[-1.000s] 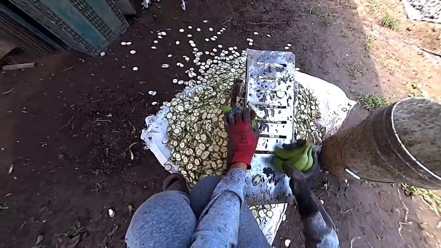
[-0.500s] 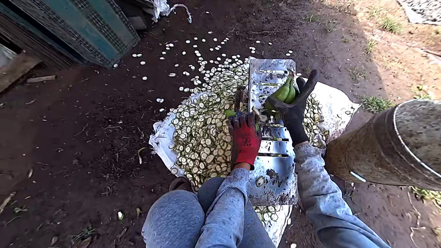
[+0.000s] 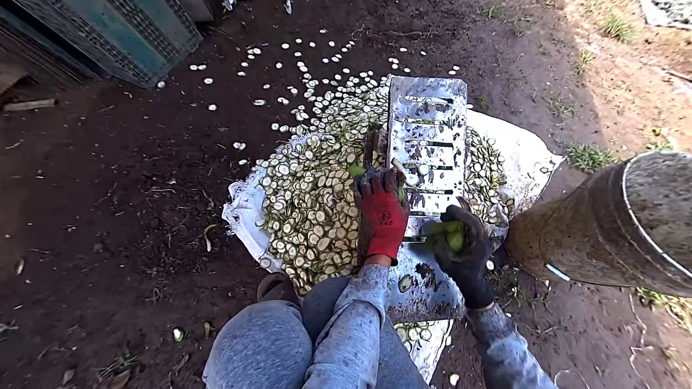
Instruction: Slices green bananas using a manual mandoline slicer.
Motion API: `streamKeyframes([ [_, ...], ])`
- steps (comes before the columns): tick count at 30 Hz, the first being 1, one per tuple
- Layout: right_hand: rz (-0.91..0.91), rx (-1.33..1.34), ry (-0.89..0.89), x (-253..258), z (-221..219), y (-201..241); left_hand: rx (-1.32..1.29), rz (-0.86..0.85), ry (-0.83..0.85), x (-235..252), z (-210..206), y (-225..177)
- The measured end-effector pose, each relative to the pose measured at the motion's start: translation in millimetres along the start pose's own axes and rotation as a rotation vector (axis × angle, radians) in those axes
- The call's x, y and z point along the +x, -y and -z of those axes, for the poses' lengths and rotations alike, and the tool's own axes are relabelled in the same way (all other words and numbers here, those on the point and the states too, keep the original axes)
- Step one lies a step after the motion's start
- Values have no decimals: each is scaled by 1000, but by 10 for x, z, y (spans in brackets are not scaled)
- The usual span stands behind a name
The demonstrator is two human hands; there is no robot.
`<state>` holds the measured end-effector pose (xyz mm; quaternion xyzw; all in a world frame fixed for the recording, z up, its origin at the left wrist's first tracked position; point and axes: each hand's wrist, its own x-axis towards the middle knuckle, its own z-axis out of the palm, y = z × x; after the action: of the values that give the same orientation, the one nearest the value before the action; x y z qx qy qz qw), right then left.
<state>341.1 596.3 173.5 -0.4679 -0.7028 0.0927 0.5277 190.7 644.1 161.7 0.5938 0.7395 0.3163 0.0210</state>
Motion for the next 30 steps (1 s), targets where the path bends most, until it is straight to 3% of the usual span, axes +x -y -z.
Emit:
streamKeyframes([
  [4, 95, -35, 56, 1367, -734, -473, -36, -3, 27, 4, 36, 39],
  [7, 18, -36, 88, 1820, -950, -525, -51, 31, 21, 34, 52, 54],
  [9, -24, -44, 106, 1474, -742, -373, -81, 55, 45, 31, 77, 45],
  [13, -83, -61, 40, -155, -76, 109, -55, 55, 25, 14, 39, 34],
  [15, -35, -34, -39, -431, -16, 171, -44, 53, -11, 53, 22, 10],
  [17, 23, -45, -74, -111, -185, -30, -34, 53, 2, 30, 29, -9],
  [22, 41, -65, 37, 1584, -905, -668, -60, 58, 30, 40, 37, 13],
  [24, -11, -70, 66, 1756, -962, -647, -64, 46, 18, 40, 38, 44],
  [26, -44, -79, 78, 1386, -771, -486, -80, 48, 19, 36, 52, 42],
  [30, -36, -63, -25, -260, -155, -6, -56, 44, -23, 38, 15, 33],
])
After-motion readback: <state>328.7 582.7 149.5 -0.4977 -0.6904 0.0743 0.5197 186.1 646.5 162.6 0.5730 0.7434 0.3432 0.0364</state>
